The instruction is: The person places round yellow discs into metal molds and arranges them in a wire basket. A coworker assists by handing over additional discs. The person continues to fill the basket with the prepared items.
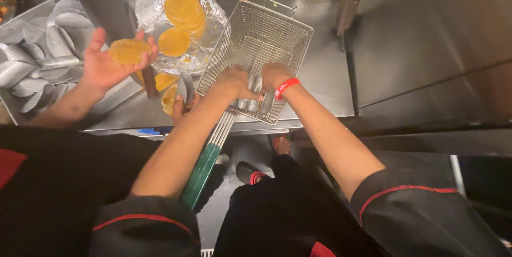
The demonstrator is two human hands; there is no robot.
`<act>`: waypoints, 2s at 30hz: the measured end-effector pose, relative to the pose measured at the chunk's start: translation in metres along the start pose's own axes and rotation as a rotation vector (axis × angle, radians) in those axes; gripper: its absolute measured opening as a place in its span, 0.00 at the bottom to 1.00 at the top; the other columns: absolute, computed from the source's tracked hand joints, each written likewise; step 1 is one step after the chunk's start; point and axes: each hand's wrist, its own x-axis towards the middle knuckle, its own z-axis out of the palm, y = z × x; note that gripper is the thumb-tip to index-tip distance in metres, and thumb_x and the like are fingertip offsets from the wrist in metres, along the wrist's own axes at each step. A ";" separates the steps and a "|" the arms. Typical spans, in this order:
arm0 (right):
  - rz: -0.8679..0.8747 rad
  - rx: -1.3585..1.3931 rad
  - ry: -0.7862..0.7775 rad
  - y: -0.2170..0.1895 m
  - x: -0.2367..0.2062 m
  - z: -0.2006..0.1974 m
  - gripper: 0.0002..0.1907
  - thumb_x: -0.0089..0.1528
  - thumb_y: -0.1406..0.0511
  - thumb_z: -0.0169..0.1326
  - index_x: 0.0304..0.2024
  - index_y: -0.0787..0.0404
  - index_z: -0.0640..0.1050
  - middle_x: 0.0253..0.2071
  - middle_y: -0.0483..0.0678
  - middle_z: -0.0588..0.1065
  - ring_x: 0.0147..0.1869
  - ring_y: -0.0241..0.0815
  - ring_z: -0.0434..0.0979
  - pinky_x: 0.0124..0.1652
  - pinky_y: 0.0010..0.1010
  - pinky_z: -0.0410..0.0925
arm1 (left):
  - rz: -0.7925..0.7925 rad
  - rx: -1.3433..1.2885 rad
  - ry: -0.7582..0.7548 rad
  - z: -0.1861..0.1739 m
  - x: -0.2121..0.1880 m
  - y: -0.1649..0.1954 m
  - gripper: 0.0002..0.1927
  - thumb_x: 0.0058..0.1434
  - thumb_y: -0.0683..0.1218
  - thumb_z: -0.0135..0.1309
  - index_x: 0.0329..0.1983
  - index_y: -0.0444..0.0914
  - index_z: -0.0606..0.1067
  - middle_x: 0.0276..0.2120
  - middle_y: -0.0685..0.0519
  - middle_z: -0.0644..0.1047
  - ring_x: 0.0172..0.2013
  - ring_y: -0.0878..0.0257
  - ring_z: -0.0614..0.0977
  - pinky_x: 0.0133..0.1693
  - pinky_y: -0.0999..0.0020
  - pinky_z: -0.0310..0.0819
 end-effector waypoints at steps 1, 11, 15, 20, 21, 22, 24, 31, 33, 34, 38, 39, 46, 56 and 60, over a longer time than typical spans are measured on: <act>-0.005 -0.007 -0.013 0.000 0.001 0.001 0.21 0.49 0.60 0.72 0.39 0.68 0.83 0.43 0.63 0.80 0.49 0.58 0.82 0.48 0.43 0.75 | -0.009 -0.006 0.006 0.001 -0.002 0.001 0.52 0.41 0.79 0.62 0.47 0.28 0.80 0.55 0.36 0.76 0.57 0.44 0.77 0.58 0.57 0.71; -0.060 0.133 -0.389 0.004 0.011 -0.013 0.15 0.53 0.59 0.67 0.32 0.67 0.84 0.24 0.54 0.82 0.25 0.46 0.84 0.29 0.40 0.77 | -0.116 -0.034 -0.123 -0.018 -0.025 0.006 0.60 0.40 0.83 0.57 0.56 0.28 0.77 0.66 0.35 0.68 0.65 0.42 0.71 0.64 0.55 0.65; -0.213 -0.124 -0.346 0.006 0.025 -0.021 0.22 0.50 0.50 0.71 0.29 0.62 0.85 0.24 0.50 0.80 0.28 0.45 0.80 0.33 0.38 0.72 | -0.096 -0.028 -0.122 -0.013 -0.025 0.004 0.64 0.40 0.84 0.58 0.59 0.26 0.73 0.71 0.31 0.57 0.67 0.39 0.65 0.66 0.56 0.59; -0.318 -0.138 -0.344 0.010 0.033 -0.019 0.27 0.46 0.47 0.72 0.25 0.65 0.83 0.22 0.49 0.79 0.26 0.47 0.80 0.33 0.41 0.72 | -0.150 -0.113 -0.083 -0.021 -0.036 0.005 0.76 0.38 0.82 0.64 0.68 0.19 0.54 0.68 0.31 0.56 0.68 0.40 0.60 0.64 0.56 0.57; -0.346 -0.139 -0.347 0.010 0.033 -0.018 0.27 0.47 0.47 0.71 0.24 0.65 0.83 0.22 0.49 0.79 0.26 0.46 0.80 0.32 0.41 0.72 | -0.167 -0.189 -0.093 -0.027 -0.040 0.006 0.72 0.40 0.80 0.64 0.69 0.21 0.55 0.67 0.31 0.60 0.66 0.41 0.64 0.63 0.55 0.60; -0.375 -0.140 -0.347 0.010 0.034 -0.018 0.27 0.47 0.47 0.70 0.23 0.65 0.83 0.21 0.49 0.79 0.25 0.46 0.80 0.31 0.41 0.72 | -0.185 -0.262 -0.102 -0.035 -0.045 0.006 0.69 0.41 0.78 0.64 0.69 0.23 0.56 0.65 0.32 0.63 0.65 0.42 0.68 0.63 0.55 0.64; -0.424 -0.128 -0.331 0.010 0.034 -0.017 0.28 0.47 0.46 0.70 0.22 0.65 0.83 0.22 0.50 0.80 0.24 0.45 0.80 0.30 0.40 0.71 | -0.210 -0.321 -0.089 -0.056 -0.056 0.007 0.62 0.47 0.74 0.62 0.68 0.24 0.59 0.60 0.32 0.71 0.61 0.43 0.75 0.61 0.54 0.69; -0.471 0.126 -0.378 0.010 0.030 -0.023 0.26 0.49 0.49 0.70 0.25 0.66 0.80 0.21 0.49 0.76 0.22 0.43 0.77 0.25 0.37 0.71 | -0.253 -0.357 0.296 -0.128 -0.146 0.047 0.54 0.57 0.66 0.60 0.66 0.18 0.56 0.42 0.30 0.79 0.49 0.39 0.81 0.50 0.51 0.74; -0.430 0.082 -0.367 0.007 0.028 -0.025 0.24 0.47 0.52 0.71 0.26 0.66 0.79 0.20 0.49 0.76 0.22 0.42 0.78 0.25 0.37 0.72 | -0.351 -0.360 0.395 -0.127 -0.193 0.065 0.52 0.58 0.64 0.61 0.66 0.18 0.58 0.41 0.29 0.78 0.46 0.37 0.81 0.46 0.49 0.75; -0.404 0.066 -0.363 0.005 0.027 -0.025 0.23 0.47 0.53 0.71 0.26 0.66 0.79 0.20 0.48 0.76 0.23 0.42 0.78 0.25 0.37 0.72 | -0.404 -0.399 0.428 -0.121 -0.216 0.073 0.48 0.55 0.62 0.63 0.62 0.20 0.61 0.41 0.30 0.78 0.45 0.36 0.80 0.46 0.48 0.75; -0.386 0.112 -0.384 -0.002 0.022 -0.026 0.25 0.45 0.54 0.73 0.26 0.68 0.78 0.23 0.51 0.78 0.25 0.43 0.80 0.26 0.36 0.73 | -0.559 -0.418 0.518 -0.073 -0.287 0.088 0.38 0.57 0.55 0.63 0.57 0.20 0.67 0.41 0.29 0.77 0.43 0.35 0.80 0.43 0.48 0.76; -0.369 0.109 -0.379 -0.002 0.021 -0.027 0.23 0.45 0.54 0.74 0.26 0.66 0.79 0.23 0.51 0.79 0.25 0.43 0.81 0.27 0.35 0.73 | -0.613 -0.376 0.475 -0.059 -0.295 0.087 0.36 0.57 0.53 0.62 0.57 0.20 0.67 0.39 0.30 0.78 0.41 0.36 0.81 0.42 0.48 0.77; -0.458 -0.033 -0.382 0.006 0.018 -0.030 0.21 0.49 0.55 0.71 0.23 0.67 0.82 0.21 0.52 0.79 0.25 0.45 0.82 0.29 0.36 0.74 | -0.616 -0.386 0.450 -0.018 -0.303 0.096 0.26 0.62 0.57 0.56 0.52 0.32 0.75 0.30 0.38 0.80 0.28 0.40 0.83 0.29 0.48 0.77; -0.332 0.069 -0.454 0.017 0.025 -0.018 0.22 0.47 0.58 0.73 0.31 0.70 0.82 0.26 0.55 0.80 0.29 0.46 0.84 0.30 0.37 0.77 | -0.616 -0.299 0.488 -0.025 -0.294 0.114 0.24 0.64 0.56 0.54 0.50 0.31 0.75 0.27 0.42 0.80 0.23 0.44 0.83 0.24 0.51 0.77; -0.330 0.163 -0.477 0.017 0.027 -0.018 0.24 0.45 0.57 0.74 0.31 0.71 0.82 0.26 0.56 0.80 0.28 0.46 0.84 0.29 0.36 0.78 | -0.598 -0.299 0.563 -0.025 -0.295 0.113 0.27 0.63 0.56 0.54 0.53 0.29 0.75 0.32 0.40 0.81 0.25 0.45 0.83 0.25 0.53 0.77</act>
